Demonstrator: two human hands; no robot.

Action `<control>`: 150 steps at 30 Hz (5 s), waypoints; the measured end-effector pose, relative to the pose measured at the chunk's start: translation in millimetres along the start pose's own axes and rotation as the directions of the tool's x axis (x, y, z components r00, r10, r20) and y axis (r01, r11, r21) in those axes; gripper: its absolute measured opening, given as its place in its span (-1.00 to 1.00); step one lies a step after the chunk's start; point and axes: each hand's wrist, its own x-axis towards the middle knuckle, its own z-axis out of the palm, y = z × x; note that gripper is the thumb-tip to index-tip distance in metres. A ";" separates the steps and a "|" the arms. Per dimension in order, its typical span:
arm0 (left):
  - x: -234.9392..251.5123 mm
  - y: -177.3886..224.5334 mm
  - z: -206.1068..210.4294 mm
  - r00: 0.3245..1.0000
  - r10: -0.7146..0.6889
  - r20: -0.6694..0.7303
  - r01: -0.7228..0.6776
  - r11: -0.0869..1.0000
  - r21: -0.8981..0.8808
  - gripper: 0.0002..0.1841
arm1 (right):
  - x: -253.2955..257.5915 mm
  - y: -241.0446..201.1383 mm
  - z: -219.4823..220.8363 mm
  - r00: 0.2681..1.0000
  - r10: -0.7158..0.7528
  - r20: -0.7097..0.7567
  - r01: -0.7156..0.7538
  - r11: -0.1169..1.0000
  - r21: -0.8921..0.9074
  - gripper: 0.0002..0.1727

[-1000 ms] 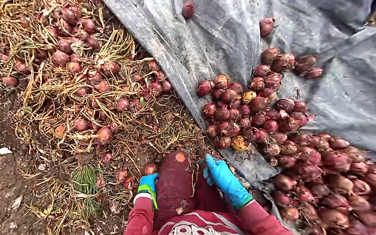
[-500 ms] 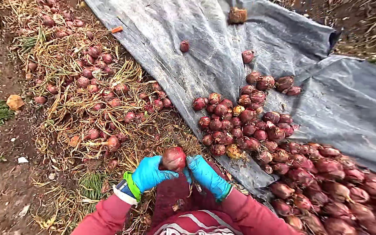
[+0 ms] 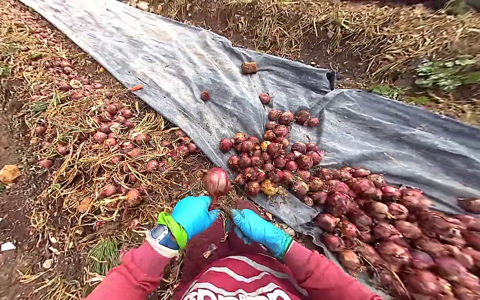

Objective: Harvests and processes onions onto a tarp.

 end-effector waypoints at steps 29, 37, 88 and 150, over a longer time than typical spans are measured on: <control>46.3 -260.2 268.9 0.487 -0.585 0.648 0.873 0.348 -0.342 -0.60 | 142.2 49.3 -28.5 0.854 0.480 -0.201 -0.424 0.866 0.266 0.00; 64.6 -189.4 98.8 0.869 -0.474 0.138 0.429 0.586 -0.687 -0.68 | 130.5 45.4 -2.8 0.905 0.420 0.066 -0.413 0.834 0.366 0.08; 75.9 -194.4 51.2 0.978 -0.205 0.047 0.208 0.906 -0.368 -0.55 | 175.0 5.6 43.7 0.960 0.141 0.240 -0.230 0.890 0.395 0.07; -5.6 -29.5 10.3 0.999 -0.002 0.038 0.010 0.981 -0.193 -0.61 | 46.5 -22.8 23.2 0.989 -0.067 0.133 0.070 0.997 -0.019 0.05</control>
